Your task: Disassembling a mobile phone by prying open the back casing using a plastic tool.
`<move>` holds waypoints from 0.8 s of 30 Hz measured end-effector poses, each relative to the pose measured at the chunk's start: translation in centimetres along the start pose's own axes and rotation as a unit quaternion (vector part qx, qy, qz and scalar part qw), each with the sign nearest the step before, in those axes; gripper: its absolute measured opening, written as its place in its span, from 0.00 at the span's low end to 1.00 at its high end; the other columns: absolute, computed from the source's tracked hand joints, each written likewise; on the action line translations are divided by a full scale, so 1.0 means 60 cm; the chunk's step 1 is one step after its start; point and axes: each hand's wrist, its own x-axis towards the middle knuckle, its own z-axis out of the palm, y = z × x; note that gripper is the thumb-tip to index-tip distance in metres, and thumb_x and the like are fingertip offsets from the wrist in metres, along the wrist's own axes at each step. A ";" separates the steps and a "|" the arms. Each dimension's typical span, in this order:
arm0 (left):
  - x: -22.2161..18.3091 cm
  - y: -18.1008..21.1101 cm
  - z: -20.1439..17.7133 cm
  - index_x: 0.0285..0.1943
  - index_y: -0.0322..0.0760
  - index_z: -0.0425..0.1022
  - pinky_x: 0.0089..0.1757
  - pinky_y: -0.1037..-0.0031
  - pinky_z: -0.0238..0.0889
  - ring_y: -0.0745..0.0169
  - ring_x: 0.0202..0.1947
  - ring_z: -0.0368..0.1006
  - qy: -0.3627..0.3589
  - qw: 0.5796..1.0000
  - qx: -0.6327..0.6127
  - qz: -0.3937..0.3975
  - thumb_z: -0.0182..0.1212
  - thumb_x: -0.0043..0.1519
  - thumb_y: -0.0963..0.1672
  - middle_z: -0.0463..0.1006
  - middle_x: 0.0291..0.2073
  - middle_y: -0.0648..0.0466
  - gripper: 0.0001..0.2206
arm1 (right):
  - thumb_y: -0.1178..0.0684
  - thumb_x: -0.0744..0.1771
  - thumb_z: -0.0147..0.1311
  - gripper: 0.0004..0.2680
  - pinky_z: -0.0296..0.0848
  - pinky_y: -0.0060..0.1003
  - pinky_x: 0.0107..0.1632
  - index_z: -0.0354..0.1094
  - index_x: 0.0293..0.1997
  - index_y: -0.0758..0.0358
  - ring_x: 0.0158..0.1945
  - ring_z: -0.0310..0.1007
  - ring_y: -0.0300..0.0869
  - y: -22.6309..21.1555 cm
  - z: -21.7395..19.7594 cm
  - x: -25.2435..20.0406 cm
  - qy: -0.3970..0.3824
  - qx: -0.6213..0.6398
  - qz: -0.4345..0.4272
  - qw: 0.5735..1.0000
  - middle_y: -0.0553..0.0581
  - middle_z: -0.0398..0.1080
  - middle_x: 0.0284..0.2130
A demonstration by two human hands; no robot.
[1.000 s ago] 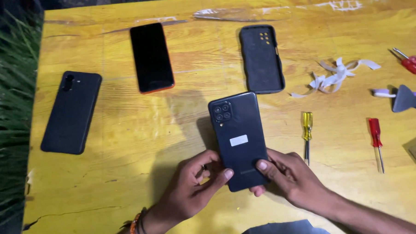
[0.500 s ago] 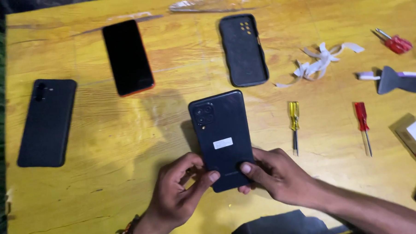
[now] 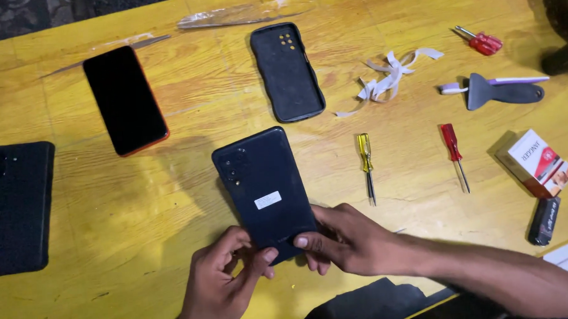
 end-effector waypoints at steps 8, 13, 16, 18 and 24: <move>-0.007 0.003 0.001 0.32 0.35 0.75 0.23 0.77 0.64 0.70 0.16 0.73 -0.008 0.996 -0.069 -0.059 0.67 0.59 0.46 0.78 0.14 0.53 0.10 | 0.45 0.71 0.51 0.15 0.48 0.38 0.21 0.59 0.26 0.59 0.14 0.50 0.38 0.011 -0.009 -0.009 0.003 -0.180 -0.114 0.977 0.50 0.52 0.13; -0.003 0.023 -0.011 0.38 0.38 0.78 0.23 0.76 0.52 0.72 0.17 0.60 -0.022 0.996 -0.030 -0.083 0.67 0.59 0.45 0.75 0.18 0.56 0.07 | 0.47 0.72 0.48 0.17 0.47 0.39 0.22 0.56 0.23 0.59 0.15 0.48 0.38 0.019 -0.001 -0.009 -0.009 -0.117 -0.108 0.987 0.49 0.50 0.15; -0.005 0.022 -0.007 0.62 0.35 0.71 0.39 0.80 0.75 0.73 0.40 0.83 -0.061 0.995 -0.079 -0.006 0.62 0.60 0.47 0.88 0.41 0.53 0.22 | 0.47 0.72 0.44 0.13 0.51 0.39 0.22 0.63 0.31 0.62 0.18 0.54 0.39 0.015 0.006 -0.007 -0.024 -0.127 -0.159 0.979 0.52 0.57 0.19; -0.009 0.017 -0.005 0.36 0.36 0.77 0.19 0.76 0.61 0.70 0.14 0.73 -0.041 0.999 -0.026 -0.021 0.62 0.61 0.48 0.75 0.13 0.55 0.11 | 0.44 0.71 0.45 0.14 0.60 0.35 0.22 0.64 0.29 0.58 0.19 0.62 0.37 0.019 0.007 -0.008 -0.031 -0.117 -0.069 0.990 0.49 0.64 0.18; -0.013 0.030 -0.006 0.32 0.40 0.70 0.23 0.76 0.51 0.75 0.20 0.59 -0.052 0.996 -0.048 0.061 0.60 0.66 0.47 0.64 0.18 0.62 0.11 | 0.35 0.70 0.36 0.19 0.75 0.37 0.28 0.69 0.37 0.59 0.25 0.81 0.41 0.042 -0.007 -0.011 -0.004 -0.152 -0.134 0.979 0.52 0.76 0.25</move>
